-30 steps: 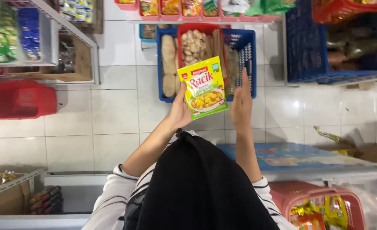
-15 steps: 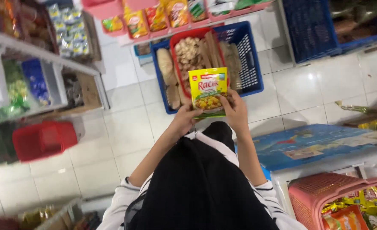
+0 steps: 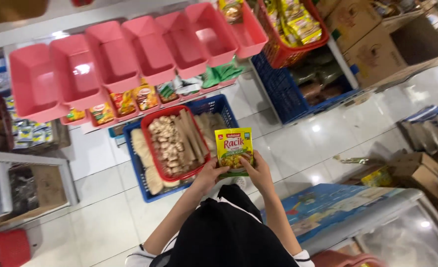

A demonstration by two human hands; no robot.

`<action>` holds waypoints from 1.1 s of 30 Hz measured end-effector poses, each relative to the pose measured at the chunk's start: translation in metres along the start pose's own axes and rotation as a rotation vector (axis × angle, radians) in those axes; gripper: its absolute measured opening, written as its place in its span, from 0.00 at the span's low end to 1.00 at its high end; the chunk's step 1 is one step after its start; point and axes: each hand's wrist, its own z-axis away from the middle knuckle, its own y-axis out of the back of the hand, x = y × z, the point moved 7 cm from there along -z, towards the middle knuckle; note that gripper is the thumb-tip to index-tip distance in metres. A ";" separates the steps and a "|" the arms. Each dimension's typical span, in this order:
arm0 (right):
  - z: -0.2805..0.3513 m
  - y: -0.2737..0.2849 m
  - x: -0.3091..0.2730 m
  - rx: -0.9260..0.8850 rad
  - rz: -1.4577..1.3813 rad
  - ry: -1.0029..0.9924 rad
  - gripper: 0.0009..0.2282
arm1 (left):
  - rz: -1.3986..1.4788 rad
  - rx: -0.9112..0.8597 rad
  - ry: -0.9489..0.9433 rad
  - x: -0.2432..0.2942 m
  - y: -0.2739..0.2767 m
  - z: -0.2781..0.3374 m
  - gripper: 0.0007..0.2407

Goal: The person restocks shelves by picking up seasoning packets, cans, and sauce pouches from a basket and placing them into organizers and on the shelves by hand.

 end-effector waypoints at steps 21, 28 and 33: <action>-0.142 0.086 -0.015 -0.399 0.377 -0.116 0.23 | 0.216 0.200 -0.269 0.027 -0.042 -0.106 0.20; -0.175 0.073 0.032 -0.496 0.008 -0.132 0.19 | 0.158 0.195 -0.220 0.051 -0.031 -0.130 0.20; -0.197 0.072 0.018 -0.404 -0.038 -0.169 0.17 | 0.004 0.252 -0.325 0.088 -0.032 -0.140 0.20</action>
